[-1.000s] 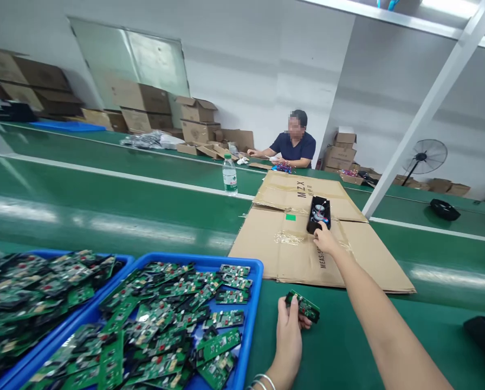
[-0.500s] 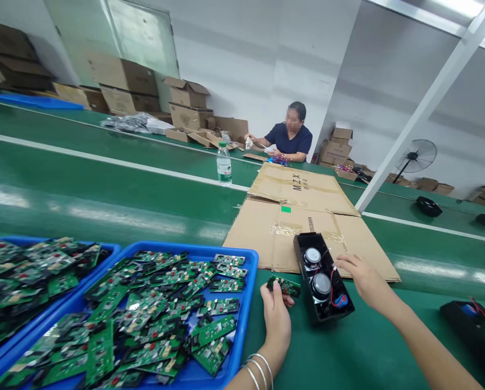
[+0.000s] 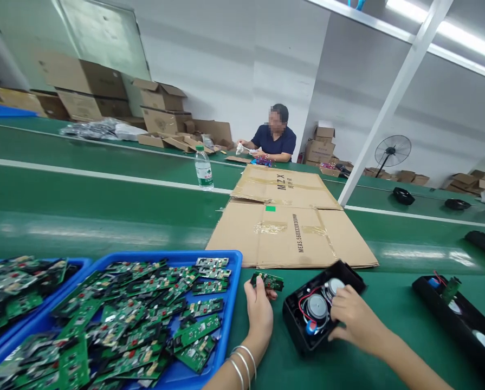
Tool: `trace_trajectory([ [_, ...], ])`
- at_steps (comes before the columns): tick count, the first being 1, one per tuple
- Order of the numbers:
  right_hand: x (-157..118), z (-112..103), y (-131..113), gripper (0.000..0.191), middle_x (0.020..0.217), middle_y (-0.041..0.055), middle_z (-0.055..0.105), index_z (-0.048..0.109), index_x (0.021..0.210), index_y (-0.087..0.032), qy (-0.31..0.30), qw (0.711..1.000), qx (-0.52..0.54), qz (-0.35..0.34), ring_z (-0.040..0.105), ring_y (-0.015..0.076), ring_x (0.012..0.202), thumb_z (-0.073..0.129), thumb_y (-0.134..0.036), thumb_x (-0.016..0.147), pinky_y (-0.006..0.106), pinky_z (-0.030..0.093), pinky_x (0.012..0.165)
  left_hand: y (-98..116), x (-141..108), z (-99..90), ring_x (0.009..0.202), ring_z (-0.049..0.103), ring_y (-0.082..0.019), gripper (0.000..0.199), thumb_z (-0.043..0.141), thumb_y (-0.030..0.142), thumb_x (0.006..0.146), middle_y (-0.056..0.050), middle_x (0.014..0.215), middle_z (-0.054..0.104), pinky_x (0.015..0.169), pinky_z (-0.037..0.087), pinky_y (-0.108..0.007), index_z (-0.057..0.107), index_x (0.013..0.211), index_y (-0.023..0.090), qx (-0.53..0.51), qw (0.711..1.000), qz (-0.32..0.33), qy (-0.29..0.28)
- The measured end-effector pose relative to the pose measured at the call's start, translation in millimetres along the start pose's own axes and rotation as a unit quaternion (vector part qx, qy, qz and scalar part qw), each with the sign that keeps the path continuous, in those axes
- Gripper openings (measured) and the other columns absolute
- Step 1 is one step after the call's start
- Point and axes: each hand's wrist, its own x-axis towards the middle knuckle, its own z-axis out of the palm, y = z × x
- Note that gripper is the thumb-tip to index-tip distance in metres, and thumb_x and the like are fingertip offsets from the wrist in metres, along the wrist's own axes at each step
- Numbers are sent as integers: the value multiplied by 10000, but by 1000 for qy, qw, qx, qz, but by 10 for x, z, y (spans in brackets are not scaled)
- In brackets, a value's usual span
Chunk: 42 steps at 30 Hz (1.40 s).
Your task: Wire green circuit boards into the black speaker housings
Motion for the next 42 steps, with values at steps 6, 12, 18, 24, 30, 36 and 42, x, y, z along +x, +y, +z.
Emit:
trace_trajectory([
  [6, -100, 193, -567, 331, 636, -13, 569, 505, 574, -176, 51, 981, 84, 164, 481, 169, 675, 828, -246, 585, 275, 335, 608, 64, 5, 35, 440, 531, -139, 406, 588, 617, 709, 73, 506, 506, 483, 444, -276, 438, 711, 240, -15, 1000, -10, -3],
  [12, 162, 16, -690, 329, 757, -3, 575, 535, 1118, -210, 58, 872, 365, 320, 533, 157, 669, 584, -308, 808, 263, 415, 617, 379, -32, 111, 466, 504, -114, 379, 587, 577, 730, 84, 529, 486, 489, 420, -233, 456, 725, 221, -28, 998, 5, -55],
  [18, 402, -104, -585, 304, 796, 40, 580, 676, 821, -171, 223, 721, 582, 303, 552, 163, 699, 625, -461, 744, 276, 450, 643, 847, -134, 142, 469, 491, -91, 297, 733, 404, 655, 64, 540, 551, 476, 408, -196, 562, 717, 170, -7, 974, -10, -226],
  [24, 564, -58, -599, 309, 684, 35, 652, 649, 735, -186, 259, 593, 698, 306, 604, 168, 652, 751, -452, 616, 290, 476, 643, 1143, -149, 47, 655, 591, -138, 239, 712, 343, 697, 23, 671, 620, 568, 464, -210, 536, 664, 183, 2, 949, -42, -311],
  [30, 554, -123, -613, 271, 590, 7, 616, 619, 636, -174, 244, 617, 680, 312, 580, 150, 591, 775, -388, 582, 260, 451, 588, 1174, -148, 25, 727, 675, -162, 289, 667, 301, 762, -21, 846, 708, 597, 453, -212, 427, 634, 201, 1, 927, -113, -359],
  [36, 458, -262, -661, 226, 652, 8, 558, 646, 692, -176, 224, 751, 558, 272, 503, 144, 640, 594, -377, 781, 270, 401, 633, 1047, -172, 65, 699, 684, -191, 277, 723, 306, 699, -58, 889, 738, 635, 499, -270, 545, 893, 218, -34, 904, -121, -408],
  [42, 402, -403, -818, 272, 632, -7, 513, 541, 627, -177, 185, 785, 527, 267, 470, 133, 632, 518, -353, 834, 244, 375, 587, 1102, -247, 69, 920, 654, -236, 343, 739, 198, 658, -74, 968, 727, 777, 520, -297, 655, 991, 199, 15, 899, -69, -432],
])
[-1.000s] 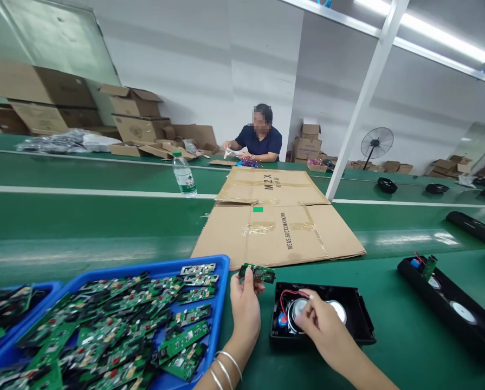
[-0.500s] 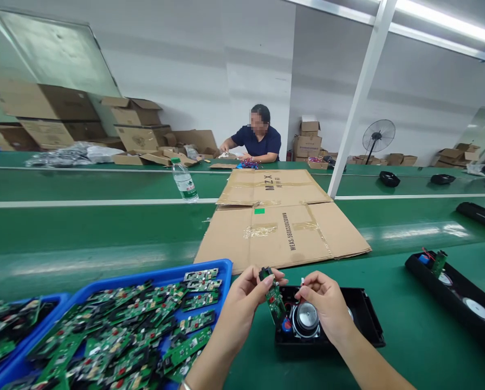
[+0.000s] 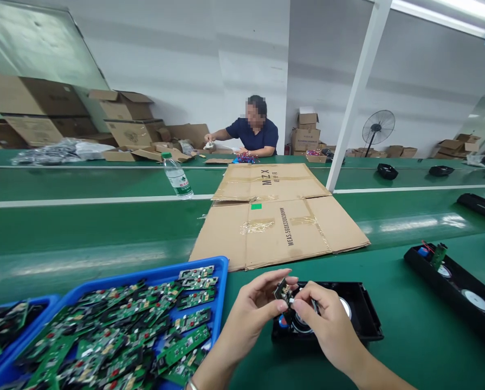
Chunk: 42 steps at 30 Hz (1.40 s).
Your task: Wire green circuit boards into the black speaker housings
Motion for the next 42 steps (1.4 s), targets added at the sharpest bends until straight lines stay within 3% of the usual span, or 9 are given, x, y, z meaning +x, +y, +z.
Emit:
trace_trajectory([
  [4, 24, -6, 32, 276, 618, -5, 542, 545, 637, -182, 31, 998, -48, -16, 487, 133, 602, 499, -342, 858, 244, 371, 556, 62, -24, 6, 997, 629, -260, 218, 689, 229, 712, -80, 982, 717, 817, 520, -336, 645, 924, 199, 83, 992, 61, 72],
  [7, 73, -13, 130, 238, 617, 7, 570, 591, 698, -182, 92, 975, -165, -119, 483, 143, 589, 494, -299, 880, 272, 374, 589, 17, -35, 30, 1040, 616, -265, 220, 640, 279, 759, -93, 1056, 696, 860, 500, -364, 575, 958, 212, 150, 971, 99, 158],
  [11, 98, -6, 198, 229, 627, 29, 590, 608, 774, -165, 131, 900, -325, -258, 447, 153, 589, 428, -179, 915, 311, 337, 631, -146, -59, 124, 877, 685, -245, 253, 642, 298, 751, -90, 1041, 695, 735, 554, -335, 485, 939, 237, 132, 968, 84, 198],
  [14, 81, 7, 170, 288, 586, 6, 546, 562, 699, -176, 99, 905, -331, -247, 418, 139, 567, 388, -166, 928, 298, 319, 617, -222, -83, 212, 792, 700, -222, 294, 670, 288, 724, -62, 949, 711, 697, 564, -301, 475, 941, 244, 94, 971, 62, 212],
  [18, 55, 28, 142, 318, 582, -7, 513, 519, 648, -184, 86, 919, -308, -231, 421, 133, 576, 374, -186, 932, 291, 318, 634, -211, -109, 273, 895, 676, -251, 354, 670, 294, 727, -75, 1002, 711, 749, 556, -298, 584, 1065, 234, 115, 976, 53, 180],
  [22, 45, 37, 152, 305, 582, -11, 505, 506, 643, -185, 102, 915, -308, -240, 414, 132, 574, 382, -174, 921, 298, 310, 654, -181, -125, 274, 910, 671, -270, 237, 654, 296, 747, -71, 1021, 716, 755, 555, -302, 690, 974, 237, 150, 974, 66, 157],
  [32, 48, 46, 187, 283, 560, -10, 495, 482, 641, -186, 133, 903, -329, -241, 409, 133, 555, 399, -151, 909, 311, 305, 649, -155, -125, 288, 1058, 613, -275, 227, 619, 300, 776, -80, 1105, 694, 883, 507, -338, 703, 975, 230, 155, 979, 73, 115],
  [36, 39, 61, 187, 280, 560, -1, 499, 489, 654, -185, 148, 882, -360, -267, 400, 140, 557, 381, -110, 901, 316, 304, 653, -180, -129, 296, 1094, 588, -278, 192, 567, 361, 813, -89, 1105, 692, 913, 476, -354, 691, 841, 218, 127, 984, 59, 112],
  [42, 33, 55, 161, 283, 591, 14, 532, 525, 691, -172, 132, 888, -349, -268, 427, 145, 579, 357, -96, 906, 312, 299, 654, -232, -132, 294, 1164, 526, -307, 238, 544, 404, 833, -105, 1105, 688, 899, 462, -368, 610, 717, 207, 95, 990, 36, 95],
])
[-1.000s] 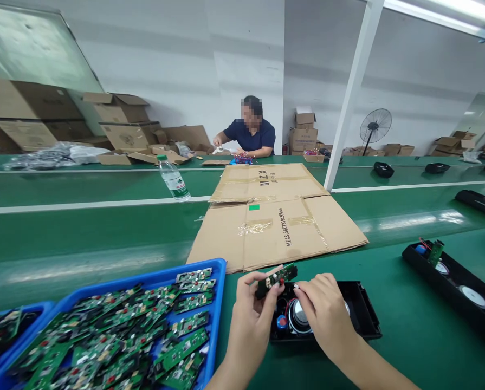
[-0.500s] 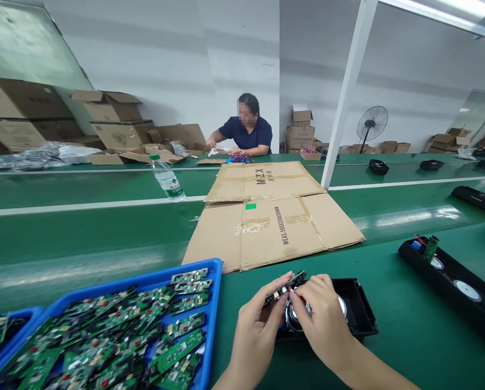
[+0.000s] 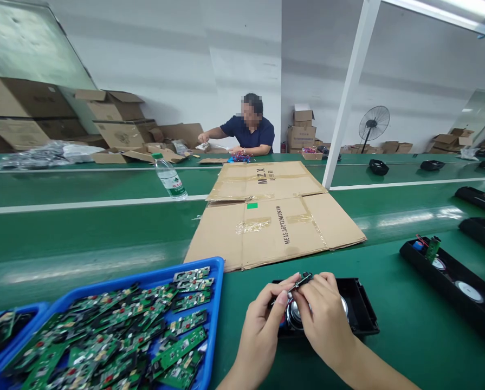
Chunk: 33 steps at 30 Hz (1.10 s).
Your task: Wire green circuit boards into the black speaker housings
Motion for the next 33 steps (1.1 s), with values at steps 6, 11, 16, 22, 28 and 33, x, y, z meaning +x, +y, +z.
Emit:
trace_trajectory([
  [6, 45, -32, 80, 334, 548, -1, 492, 501, 608, -168, -1, 994, -62, -85, 390, 138, 569, 393, -124, 921, 312, 303, 673, 182, 85, -114, 1064, 588, -285, 168, 532, 317, 833, -99, 1005, 709, 896, 458, -377, 615, 765, 188, 41, 998, -9, -52],
  [11, 92, -197, 93, 315, 597, 10, 500, 506, 634, -164, -112, 969, -112, -191, 407, 147, 622, 373, -75, 905, 325, 311, 697, 352, 76, -270, 808, 638, -198, 334, 581, 176, 749, -16, 836, 684, 776, 500, -320, 548, 1080, 209, 155, 968, -84, -179],
  [16, 144, -511, 219, 105, 796, 16, 598, 573, 853, -182, -236, 969, -26, -62, 492, 161, 755, 484, -194, 907, 293, 361, 681, 332, 54, -226, 817, 613, -186, 319, 553, 129, 687, 14, 807, 627, 708, 492, -280, 546, 1000, 195, 83, 953, -167, -237],
  [22, 38, -860, 610, 258, 768, 4, 611, 611, 773, -213, -401, 907, -80, 100, 537, 171, 745, 436, -38, 846, 276, 367, 619, 305, 62, -88, 633, 582, -143, 250, 556, 230, 740, 50, 706, 569, 650, 464, -277, 521, 983, 188, 77, 947, -230, -211],
  [28, -60, -749, 620, 363, 846, -5, 663, 676, 844, -251, -512, 854, -80, 39, 578, 203, 802, 675, 30, 614, 266, 359, 618, 41, 68, 24, 684, 557, -133, 192, 556, 250, 775, 44, 783, 584, 625, 451, -240, 459, 940, 226, 64, 976, -156, -141],
  [33, 33, -632, 647, 95, 798, 8, 659, 711, 747, -220, -488, 869, 41, 72, 589, 182, 814, 733, -146, 690, 247, 396, 672, -69, 72, 42, 726, 608, -163, 211, 536, 275, 792, 27, 828, 603, 671, 528, -304, 435, 975, 243, 61, 982, -151, -101],
])
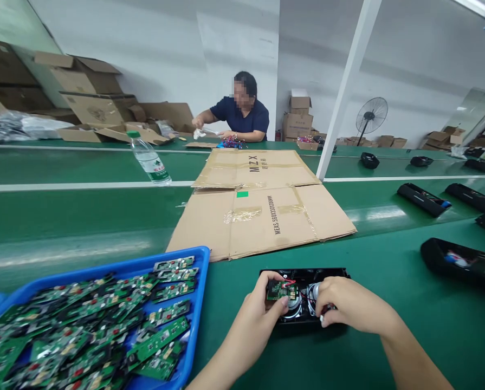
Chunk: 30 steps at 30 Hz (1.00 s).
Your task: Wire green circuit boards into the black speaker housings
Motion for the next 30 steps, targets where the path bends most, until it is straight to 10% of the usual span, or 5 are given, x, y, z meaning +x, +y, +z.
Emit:
trace_trajectory([
  [8, 337, 214, 83, 128, 534, -37, 579, 630, 637, -155, 67, 927, 364, 56, 529, 101, 456, 731, -234, 645, 198, 390, 456, 8, 7, 10, 755, 667, -190, 211, 558, 291, 777, 12, 842, 655, 735, 583, -366, 472, 959, 230, -12, 1000, -8, 13],
  [14, 387, 255, 90, 144, 588, -16, 588, 654, 751, -144, 80, 903, 416, 77, 520, 90, 454, 622, -284, 739, 188, 410, 425, 33, 10, 29, 770, 676, -205, 258, 577, 315, 745, 10, 827, 663, 718, 599, -355, 521, 977, 216, -21, 999, -13, 27],
  [21, 326, 164, -8, 98, 689, -6, 589, 658, 702, -169, 166, 971, 167, -28, 537, 109, 630, 614, -154, 787, 208, 415, 581, 71, -7, 43, 781, 668, -202, 274, 599, 321, 733, 9, 842, 678, 704, 598, -335, 556, 982, 216, -10, 999, -22, 29],
  [30, 280, 236, -124, 208, 750, 30, 597, 597, 730, -169, 164, 980, -77, -87, 527, 158, 726, 479, -159, 900, 263, 405, 638, 57, -16, 48, 740, 657, -191, 225, 579, 274, 752, 17, 802, 670, 694, 597, -324, 584, 971, 223, 17, 1000, -6, 16],
])
